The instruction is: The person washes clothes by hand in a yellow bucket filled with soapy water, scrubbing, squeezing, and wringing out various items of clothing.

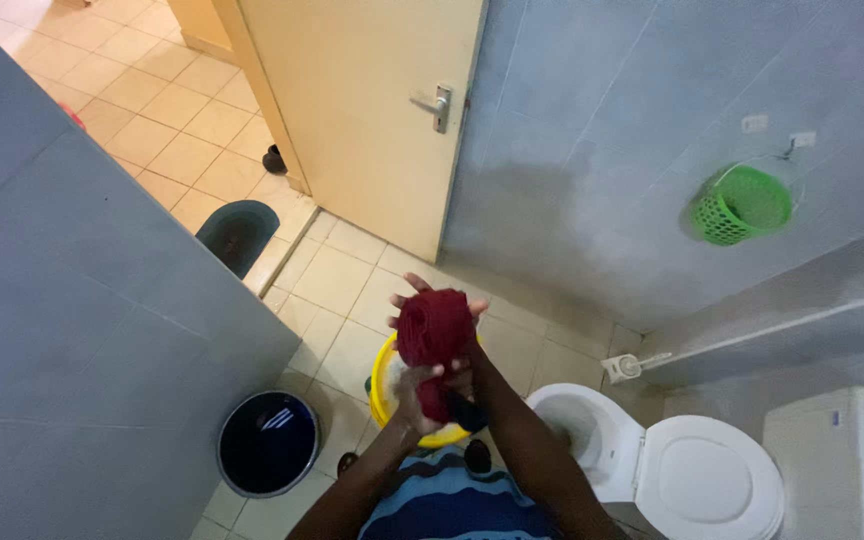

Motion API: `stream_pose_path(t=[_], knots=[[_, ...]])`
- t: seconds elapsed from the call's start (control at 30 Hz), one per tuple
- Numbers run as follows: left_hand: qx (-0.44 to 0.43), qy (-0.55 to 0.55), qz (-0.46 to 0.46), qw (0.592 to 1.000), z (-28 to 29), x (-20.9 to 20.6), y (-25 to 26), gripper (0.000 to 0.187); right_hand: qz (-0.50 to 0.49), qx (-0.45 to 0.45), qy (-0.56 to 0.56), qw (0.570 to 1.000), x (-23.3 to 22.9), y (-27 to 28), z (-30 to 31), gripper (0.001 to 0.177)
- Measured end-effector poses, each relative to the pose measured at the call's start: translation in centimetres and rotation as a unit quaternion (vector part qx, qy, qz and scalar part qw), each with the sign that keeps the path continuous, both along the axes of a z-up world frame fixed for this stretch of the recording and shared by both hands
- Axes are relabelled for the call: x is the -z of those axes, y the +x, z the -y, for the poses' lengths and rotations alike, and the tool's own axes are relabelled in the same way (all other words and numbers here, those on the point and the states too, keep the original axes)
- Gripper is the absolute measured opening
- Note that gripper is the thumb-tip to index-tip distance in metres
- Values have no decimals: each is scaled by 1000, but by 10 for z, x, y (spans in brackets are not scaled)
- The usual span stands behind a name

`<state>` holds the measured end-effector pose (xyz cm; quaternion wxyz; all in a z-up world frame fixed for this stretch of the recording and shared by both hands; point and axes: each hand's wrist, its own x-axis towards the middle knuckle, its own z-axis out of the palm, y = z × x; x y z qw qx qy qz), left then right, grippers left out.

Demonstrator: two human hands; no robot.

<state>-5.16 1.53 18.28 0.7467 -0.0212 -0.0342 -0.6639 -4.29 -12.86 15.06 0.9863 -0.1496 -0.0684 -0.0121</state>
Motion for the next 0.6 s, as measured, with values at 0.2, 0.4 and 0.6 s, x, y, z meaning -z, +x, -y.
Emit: stream_pose_path(t=[0.2, 0.4, 0.6], knots=[[17, 124, 72, 989, -26, 24, 6, 31, 20, -73, -179, 981, -40, -4, 24, 56], [16, 375, 360, 854, -14, 118, 9, 28, -153, 29, -511, 845, -13, -6, 17, 30], [-246, 406, 698, 535, 29, 180, 0, 26, -240, 161, -455, 842, 71, 9, 6, 23]])
